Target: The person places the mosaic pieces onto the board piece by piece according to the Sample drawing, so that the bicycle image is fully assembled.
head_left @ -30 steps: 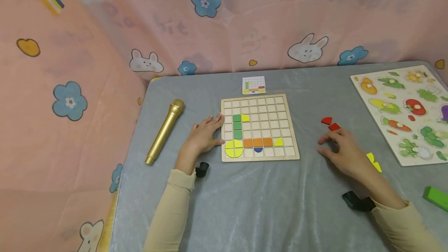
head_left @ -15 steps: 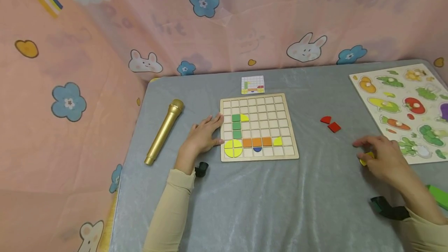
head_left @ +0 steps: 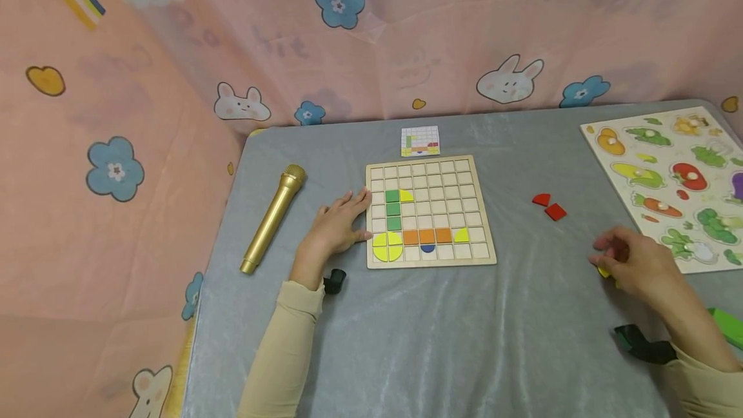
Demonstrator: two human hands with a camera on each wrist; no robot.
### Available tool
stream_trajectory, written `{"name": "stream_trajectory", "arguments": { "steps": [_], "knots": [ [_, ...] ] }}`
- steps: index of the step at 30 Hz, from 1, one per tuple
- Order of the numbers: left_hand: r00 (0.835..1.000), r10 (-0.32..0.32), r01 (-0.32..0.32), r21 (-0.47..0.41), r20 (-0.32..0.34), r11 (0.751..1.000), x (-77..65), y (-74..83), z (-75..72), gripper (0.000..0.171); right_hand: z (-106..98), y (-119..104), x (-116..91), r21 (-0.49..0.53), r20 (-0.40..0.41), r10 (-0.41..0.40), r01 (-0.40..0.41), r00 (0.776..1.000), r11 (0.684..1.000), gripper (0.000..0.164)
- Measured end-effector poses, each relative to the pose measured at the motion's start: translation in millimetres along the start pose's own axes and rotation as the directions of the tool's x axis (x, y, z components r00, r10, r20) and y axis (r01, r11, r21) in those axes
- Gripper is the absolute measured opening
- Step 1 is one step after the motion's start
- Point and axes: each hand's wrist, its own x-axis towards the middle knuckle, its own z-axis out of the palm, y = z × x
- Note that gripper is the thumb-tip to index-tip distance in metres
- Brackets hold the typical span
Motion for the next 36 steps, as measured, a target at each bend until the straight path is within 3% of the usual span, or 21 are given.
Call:
{"name": "stream_trajectory", "arguments": {
  "steps": [5, 15, 19, 22, 25, 32, 36],
  "knots": [
    [1.0, -0.003, 0.003, -0.003, -0.001, 1.0, -1.0, 0.4, -0.5, 0.09, 3.8, -1.6, 2.1, -0.001, -0.016, -0.037, 0.037, 0.999, 0.999, 0.02],
    [1.0, -0.002, 0.002, 0.0, 0.007, 1.0, 0.8, -0.6, -0.3, 0.089, 14.8, -27.8, 11.4, 0.03, -0.156, -0.129, 0.135, 0.979, 0.99, 0.014],
    [1.0, -0.01, 0.01, -0.003, 0.013, 1.0, 1.0, -0.6, -0.4, 0.09, 19.7, -44.1, 16.9, 0.048, -0.197, -0.216, 0.229, 0.956, 0.972, 0.017],
    [1.0, -0.012, 0.012, -0.001, 0.013, 1.0, 1.1, -0.8, -0.1, 0.09, 27.5, -58.0, 20.3, 0.037, -0.236, -0.308, 0.325, 0.922, 0.945, 0.019],
    [1.0, -0.008, 0.008, 0.002, 0.01, 1.0, 1.0, -0.6, 0.0, 0.089, 36.5, -72.9, 22.7, 0.054, -0.251, -0.346, 0.37, 0.904, 0.928, 0.021],
    [1.0, 0.003, -0.003, 0.003, 0.002, 1.0, -0.2, 0.3, -0.8, 0.089, 51.3, -104.8, 29.7, 0.159, -0.149, -0.291, 0.313, 0.945, 0.936, 0.014],
    [1.0, 0.001, -0.001, 0.005, 0.007, 1.0, 0.0, 0.0, -0.7, 0.089, 53.9, -114.3, 34.0, 0.172, -0.131, -0.3, 0.32, 0.945, 0.932, 0.014]
  ]
}}
